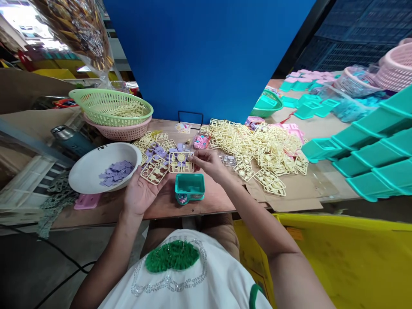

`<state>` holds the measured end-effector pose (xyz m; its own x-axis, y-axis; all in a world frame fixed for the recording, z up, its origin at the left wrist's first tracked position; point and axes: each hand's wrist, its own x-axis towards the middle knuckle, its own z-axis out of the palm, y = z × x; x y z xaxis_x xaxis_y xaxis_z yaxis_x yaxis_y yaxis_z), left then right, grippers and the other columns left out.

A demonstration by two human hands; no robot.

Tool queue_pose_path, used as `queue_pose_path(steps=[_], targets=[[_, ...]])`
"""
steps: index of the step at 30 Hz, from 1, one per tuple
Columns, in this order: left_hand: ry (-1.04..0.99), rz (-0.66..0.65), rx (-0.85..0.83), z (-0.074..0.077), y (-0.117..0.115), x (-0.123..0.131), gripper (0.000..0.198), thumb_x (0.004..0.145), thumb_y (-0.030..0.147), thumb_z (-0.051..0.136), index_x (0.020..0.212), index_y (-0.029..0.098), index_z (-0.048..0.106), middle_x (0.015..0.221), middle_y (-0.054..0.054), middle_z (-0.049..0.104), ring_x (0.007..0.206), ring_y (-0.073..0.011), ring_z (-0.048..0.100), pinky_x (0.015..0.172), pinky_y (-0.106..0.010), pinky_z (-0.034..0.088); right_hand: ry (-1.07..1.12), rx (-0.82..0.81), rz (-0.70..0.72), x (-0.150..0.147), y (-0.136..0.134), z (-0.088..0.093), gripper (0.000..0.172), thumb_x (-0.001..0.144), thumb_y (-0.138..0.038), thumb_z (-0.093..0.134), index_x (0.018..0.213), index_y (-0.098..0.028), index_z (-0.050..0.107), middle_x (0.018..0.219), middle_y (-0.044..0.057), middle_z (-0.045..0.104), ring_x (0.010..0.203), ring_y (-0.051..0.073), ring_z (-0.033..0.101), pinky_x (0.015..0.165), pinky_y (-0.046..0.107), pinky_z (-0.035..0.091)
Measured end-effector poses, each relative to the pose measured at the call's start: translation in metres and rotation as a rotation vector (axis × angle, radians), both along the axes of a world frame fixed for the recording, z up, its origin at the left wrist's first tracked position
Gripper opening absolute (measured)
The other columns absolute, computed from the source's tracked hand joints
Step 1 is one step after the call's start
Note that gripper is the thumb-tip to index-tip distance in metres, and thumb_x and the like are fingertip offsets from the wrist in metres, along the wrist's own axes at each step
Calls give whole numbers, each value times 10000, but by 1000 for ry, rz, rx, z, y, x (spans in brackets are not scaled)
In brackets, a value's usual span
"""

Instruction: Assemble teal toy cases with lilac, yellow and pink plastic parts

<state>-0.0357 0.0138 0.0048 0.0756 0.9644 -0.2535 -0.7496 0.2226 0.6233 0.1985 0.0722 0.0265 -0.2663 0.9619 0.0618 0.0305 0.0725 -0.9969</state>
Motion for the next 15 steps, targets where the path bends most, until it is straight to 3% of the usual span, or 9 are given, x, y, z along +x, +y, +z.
queue_pose_path(steps=[3, 5, 8, 10, 12, 15], targets=[[-35, -15, -10, 1, -1, -4, 366, 993, 416, 613, 1294, 224, 692, 1243, -104, 788, 1237, -280, 710, 1028, -481, 610, 5, 5, -7, -1, -1, 0, 570, 660, -700, 901, 626, -189, 650, 546, -20, 607, 498, 102, 526, 516, 258, 460], [-66, -60, -2, 1, -2, -7, 345, 898, 366, 719, 1177, 164, 736, 1153, -122, 795, 1116, -263, 739, 949, -400, 631, 7, 7, 0, -1, -1, 0, 571, 666, -707, 894, 637, -189, 657, 553, -17, 609, 504, 104, 527, 520, 260, 471], [-73, -143, 40, 0, -1, -9, 375, 740, 241, 856, 1084, 126, 759, 1000, -93, 779, 877, -163, 721, 794, -247, 611, 15, 7, -9, -3, -2, -3, 545, 692, -690, 889, 675, -192, 667, 580, -11, 624, 525, 116, 549, 544, 272, 506], [1, -135, 79, -2, 0, -7, 377, 701, 172, 887, 1058, 149, 766, 930, -49, 771, 786, -119, 693, 749, -211, 590, 12, 60, -62, -4, -6, -7, 520, 724, -685, 871, 710, -200, 682, 600, -2, 636, 542, 134, 569, 549, 285, 521], [117, -83, 104, -4, 2, -3, 340, 692, 180, 913, 1000, 167, 768, 917, -35, 786, 780, -128, 712, 753, -230, 600, -54, 236, -177, -5, -13, -10, 449, 811, -644, 825, 762, -210, 722, 678, 30, 681, 616, 167, 619, 588, 311, 550], [234, 10, 120, -6, 2, 9, 356, 662, 255, 956, 949, 168, 764, 967, -47, 818, 842, -172, 760, 771, -264, 624, -259, 687, -288, -5, -28, -15, 242, 987, -444, 693, 929, -240, 809, 883, 85, 745, 806, 215, 686, 775, 397, 614]])
